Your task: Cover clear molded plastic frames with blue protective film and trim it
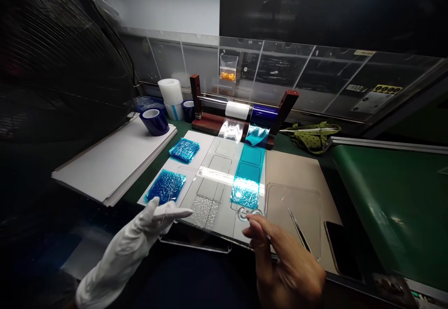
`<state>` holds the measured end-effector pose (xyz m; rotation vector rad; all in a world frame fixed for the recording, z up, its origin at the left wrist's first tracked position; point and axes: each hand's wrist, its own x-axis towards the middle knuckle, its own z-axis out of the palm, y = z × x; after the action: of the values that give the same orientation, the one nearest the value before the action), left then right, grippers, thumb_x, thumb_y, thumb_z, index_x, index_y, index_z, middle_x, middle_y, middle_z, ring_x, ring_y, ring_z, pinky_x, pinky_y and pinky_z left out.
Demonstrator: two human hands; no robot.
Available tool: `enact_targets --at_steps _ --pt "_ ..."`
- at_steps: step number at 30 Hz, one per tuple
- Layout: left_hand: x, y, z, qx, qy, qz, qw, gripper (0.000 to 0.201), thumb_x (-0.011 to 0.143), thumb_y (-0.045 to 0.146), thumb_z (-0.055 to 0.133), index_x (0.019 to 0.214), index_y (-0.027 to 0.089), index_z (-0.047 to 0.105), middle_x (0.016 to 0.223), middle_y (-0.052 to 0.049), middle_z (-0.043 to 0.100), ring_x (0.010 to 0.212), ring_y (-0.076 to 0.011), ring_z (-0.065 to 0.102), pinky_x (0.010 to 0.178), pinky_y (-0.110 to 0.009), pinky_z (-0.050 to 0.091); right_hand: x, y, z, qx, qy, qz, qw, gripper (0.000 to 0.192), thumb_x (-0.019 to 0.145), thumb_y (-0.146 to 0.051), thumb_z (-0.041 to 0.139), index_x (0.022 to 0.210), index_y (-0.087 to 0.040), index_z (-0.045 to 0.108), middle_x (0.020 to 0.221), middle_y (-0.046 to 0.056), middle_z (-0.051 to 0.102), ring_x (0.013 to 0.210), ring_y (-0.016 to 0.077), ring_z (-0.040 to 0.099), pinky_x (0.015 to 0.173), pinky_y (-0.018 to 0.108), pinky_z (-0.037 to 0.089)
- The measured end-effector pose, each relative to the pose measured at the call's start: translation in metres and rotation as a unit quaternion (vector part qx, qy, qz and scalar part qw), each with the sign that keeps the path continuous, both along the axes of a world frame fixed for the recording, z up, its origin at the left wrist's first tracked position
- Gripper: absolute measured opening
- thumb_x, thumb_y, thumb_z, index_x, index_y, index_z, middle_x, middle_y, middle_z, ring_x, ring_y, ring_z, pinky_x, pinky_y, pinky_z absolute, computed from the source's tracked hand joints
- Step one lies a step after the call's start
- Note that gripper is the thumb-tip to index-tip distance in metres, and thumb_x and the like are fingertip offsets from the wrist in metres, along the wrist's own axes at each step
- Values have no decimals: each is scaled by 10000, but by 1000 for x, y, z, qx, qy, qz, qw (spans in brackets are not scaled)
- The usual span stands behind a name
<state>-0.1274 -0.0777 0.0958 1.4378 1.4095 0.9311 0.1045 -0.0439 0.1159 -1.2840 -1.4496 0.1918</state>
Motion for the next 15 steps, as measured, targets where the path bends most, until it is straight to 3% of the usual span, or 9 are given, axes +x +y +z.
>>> enact_targets --at_steps 7,9,12,15 --pt "7 -2 3 -4 -134 6 991 416 980 370 251 1087 333 651 1135 63 661 1097 -161 599 1006 -375 505 0 -1 -1 5 -11 7 1000 73 804 -231 678 830 -251 743 662 -42 705 539 102 650 527 196 501" --pt "8 -1 6 -7 -132 -2 991 406 980 363 258 1126 323 635 1154 60 656 1112 -170 595 1024 -389 491 0 -1 -1 3 -16 9 1000 77 807 -235 674 837 -249 743 663 -37 705 542 109 652 517 201 498" --pt "10 2 10 26 11 -21 999 447 987 339 197 1242 307 562 1166 29 661 1110 -190 602 980 -391 530 1 -2 0 -4 -21 -1 1000 77 812 -252 670 835 -252 743 648 -39 702 527 109 647 496 201 487" --pt "7 6 9 61 143 -14 988 445 987 324 169 1356 315 417 1166 6 663 1140 -210 584 962 -405 542 2 -3 1 -5 -22 -8 1000 76 813 -263 669 829 -259 743 650 -41 704 536 113 653 507 204 493"
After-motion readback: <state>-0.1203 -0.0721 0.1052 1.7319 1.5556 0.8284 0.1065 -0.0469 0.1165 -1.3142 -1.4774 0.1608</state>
